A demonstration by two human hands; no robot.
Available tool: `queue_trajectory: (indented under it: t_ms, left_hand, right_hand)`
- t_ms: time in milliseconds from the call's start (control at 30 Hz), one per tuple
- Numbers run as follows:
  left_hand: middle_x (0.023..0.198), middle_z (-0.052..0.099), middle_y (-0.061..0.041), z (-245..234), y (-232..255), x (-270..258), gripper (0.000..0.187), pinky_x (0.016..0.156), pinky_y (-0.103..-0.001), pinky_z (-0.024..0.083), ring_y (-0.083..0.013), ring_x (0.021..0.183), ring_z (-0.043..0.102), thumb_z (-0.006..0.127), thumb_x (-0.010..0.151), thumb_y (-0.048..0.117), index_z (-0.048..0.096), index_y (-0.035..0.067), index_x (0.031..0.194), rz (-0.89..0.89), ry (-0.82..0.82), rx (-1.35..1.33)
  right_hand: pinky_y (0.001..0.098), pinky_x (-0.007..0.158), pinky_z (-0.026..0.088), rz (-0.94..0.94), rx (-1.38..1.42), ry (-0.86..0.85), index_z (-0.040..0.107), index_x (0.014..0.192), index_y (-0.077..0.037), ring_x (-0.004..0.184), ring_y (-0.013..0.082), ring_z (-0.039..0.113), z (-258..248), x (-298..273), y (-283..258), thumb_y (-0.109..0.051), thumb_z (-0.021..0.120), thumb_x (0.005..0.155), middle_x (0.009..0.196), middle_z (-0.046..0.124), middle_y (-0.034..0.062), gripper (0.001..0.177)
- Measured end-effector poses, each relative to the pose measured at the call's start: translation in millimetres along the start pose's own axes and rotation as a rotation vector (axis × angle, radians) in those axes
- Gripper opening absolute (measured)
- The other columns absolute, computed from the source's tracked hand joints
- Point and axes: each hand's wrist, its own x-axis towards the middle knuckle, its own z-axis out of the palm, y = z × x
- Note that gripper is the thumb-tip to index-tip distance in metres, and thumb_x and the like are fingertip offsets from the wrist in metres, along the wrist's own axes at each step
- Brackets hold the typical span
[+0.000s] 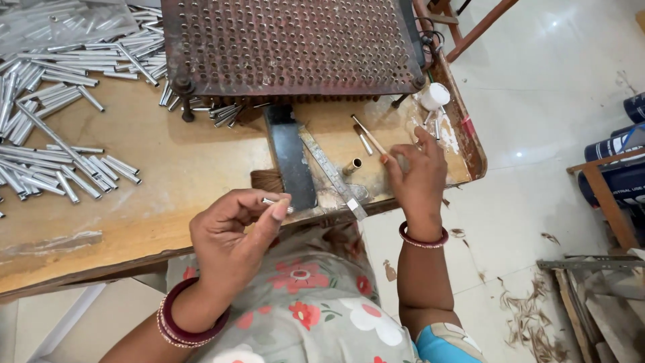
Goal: Inserting small metal tubes into a perforated template plate and applying a brush at a manufacturing workstation.
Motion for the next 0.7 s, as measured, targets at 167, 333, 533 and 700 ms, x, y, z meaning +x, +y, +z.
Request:
queue_trajectory:
  t_ms: [167, 333, 533, 700]
  left_hand:
    - [0.09, 0.074, -0.006, -5, 1, 7, 0.011, 0.072, -0.023, 0.056, -0.0073, 0.079, 0.066, 0.074, 0.099, 0.006, 0.071, -0.005, 0.101, -0.017, 0.082, -0.043]
    - [0.093, 0.076, -0.006, -2, -1, 8, 0.014, 0.079, -0.026, 0.062, -0.0092, 0.083, 0.072, 0.071, 0.1, 0.01, 0.07, -0.003, 0.104, -0.053, 0.114, -0.168]
    - [0.094, 0.075, -0.006, -1, -5, 3, 0.018, 0.079, -0.026, 0.062, -0.0095, 0.085, 0.072, 0.069, 0.101, 0.013, 0.07, -0.004, 0.107, -0.066, 0.085, -0.238]
    - [0.095, 0.075, -0.006, 3, -9, 0, 0.017, 0.081, -0.025, 0.061, -0.0084, 0.087, 0.071, 0.07, 0.101, 0.012, 0.069, -0.004, 0.108, -0.043, 0.066, -0.241]
  right_hand:
    - [0.0409, 0.09, 0.054, -0.097, -0.133, -0.023, 0.069, 0.099, 0.0, 0.108, 0.0382, 0.067, -6, -8, -4, -0.01, 0.078, 0.092, 0.13, 0.065, 0.0252, 0.015]
    - [0.029, 0.075, 0.057, -0.061, 0.358, 0.007, 0.069, 0.11, 0.0, 0.083, 0.0227, 0.072, -43, -58, -70, -0.004, 0.073, 0.099, 0.099, 0.073, 0.0139, 0.013]
    - [0.0294, 0.078, 0.06, -0.254, 0.375, 0.003, 0.071, 0.108, -0.001, 0.088, 0.0232, 0.075, -41, -86, -96, 0.0, 0.077, 0.091, 0.099, 0.074, 0.0143, 0.018]
    - [0.03, 0.078, 0.06, -0.254, 0.372, -0.012, 0.071, 0.108, -0.001, 0.088, 0.0235, 0.075, -38, -84, -102, 0.002, 0.077, 0.09, 0.099, 0.074, 0.0145, 0.019]
